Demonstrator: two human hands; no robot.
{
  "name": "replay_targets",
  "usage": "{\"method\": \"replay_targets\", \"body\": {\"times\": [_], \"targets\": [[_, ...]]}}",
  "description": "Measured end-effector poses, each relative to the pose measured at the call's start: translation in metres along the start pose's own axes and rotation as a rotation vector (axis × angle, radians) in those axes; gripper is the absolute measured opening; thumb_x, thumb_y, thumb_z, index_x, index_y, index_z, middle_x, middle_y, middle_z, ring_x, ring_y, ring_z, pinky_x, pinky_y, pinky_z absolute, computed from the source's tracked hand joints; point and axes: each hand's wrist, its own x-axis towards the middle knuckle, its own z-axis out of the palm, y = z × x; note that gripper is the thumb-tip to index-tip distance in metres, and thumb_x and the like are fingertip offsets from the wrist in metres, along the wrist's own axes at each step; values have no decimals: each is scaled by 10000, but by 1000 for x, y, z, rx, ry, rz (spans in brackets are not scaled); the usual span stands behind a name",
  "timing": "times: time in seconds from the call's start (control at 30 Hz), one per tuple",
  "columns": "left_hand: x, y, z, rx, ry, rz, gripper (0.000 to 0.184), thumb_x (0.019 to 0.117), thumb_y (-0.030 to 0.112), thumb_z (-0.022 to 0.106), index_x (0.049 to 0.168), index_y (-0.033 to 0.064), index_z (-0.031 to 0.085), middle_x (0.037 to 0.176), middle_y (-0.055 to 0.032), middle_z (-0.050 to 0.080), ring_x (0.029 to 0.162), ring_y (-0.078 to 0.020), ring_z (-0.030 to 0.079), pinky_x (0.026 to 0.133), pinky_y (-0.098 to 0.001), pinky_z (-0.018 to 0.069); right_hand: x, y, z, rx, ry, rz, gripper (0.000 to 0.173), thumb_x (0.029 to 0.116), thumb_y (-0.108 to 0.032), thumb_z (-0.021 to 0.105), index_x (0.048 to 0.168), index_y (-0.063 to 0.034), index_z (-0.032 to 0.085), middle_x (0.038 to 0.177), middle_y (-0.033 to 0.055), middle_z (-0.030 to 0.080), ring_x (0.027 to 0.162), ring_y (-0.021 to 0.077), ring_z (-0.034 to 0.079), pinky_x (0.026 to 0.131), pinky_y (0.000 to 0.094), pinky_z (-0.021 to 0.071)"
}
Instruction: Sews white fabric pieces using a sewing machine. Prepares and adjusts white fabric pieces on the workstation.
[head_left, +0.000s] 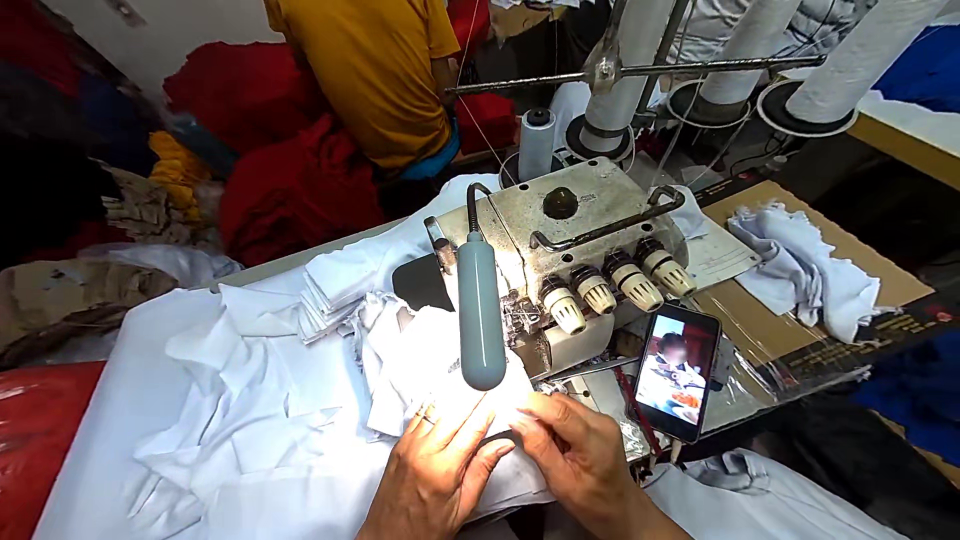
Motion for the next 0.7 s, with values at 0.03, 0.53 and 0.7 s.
{"method": "replay_targets", "body": {"times": [0.03, 0.53, 0.7], "targets": [[-1, 0, 0, -4, 0, 3, 420, 1066, 432, 487, 1221, 143, 751, 1191, -67, 752, 1064, -175, 691, 908, -322, 512, -6, 1, 0, -23, -19, -26, 240, 1021, -247, 605, 1066, -52, 738, 764, 41, 659, 676, 78, 627, 617, 213, 537], [10, -21, -3, -15, -40, 3, 406, 1057, 368, 490, 953, 106, 782, 870, -52, 747, 852, -159, 692, 817, -324, 539, -9, 8, 16, -182, 10, -91, 368, 1065, -295, 487, 1079, -13, 723, 695, 49, 676, 614, 127, 646, 578, 259, 535], [31, -52, -8, -46, -85, -23, 347, 985, 305, 514, 1008, 54, 751, 1096, -96, 743, 1150, -202, 677, 1040, -405, 521, -2, 8, 17, -240, 20, -107, 386, 1060, -300, 471, 1050, -17, 734, 665, 42, 676, 596, 128, 651, 563, 269, 533]]}}
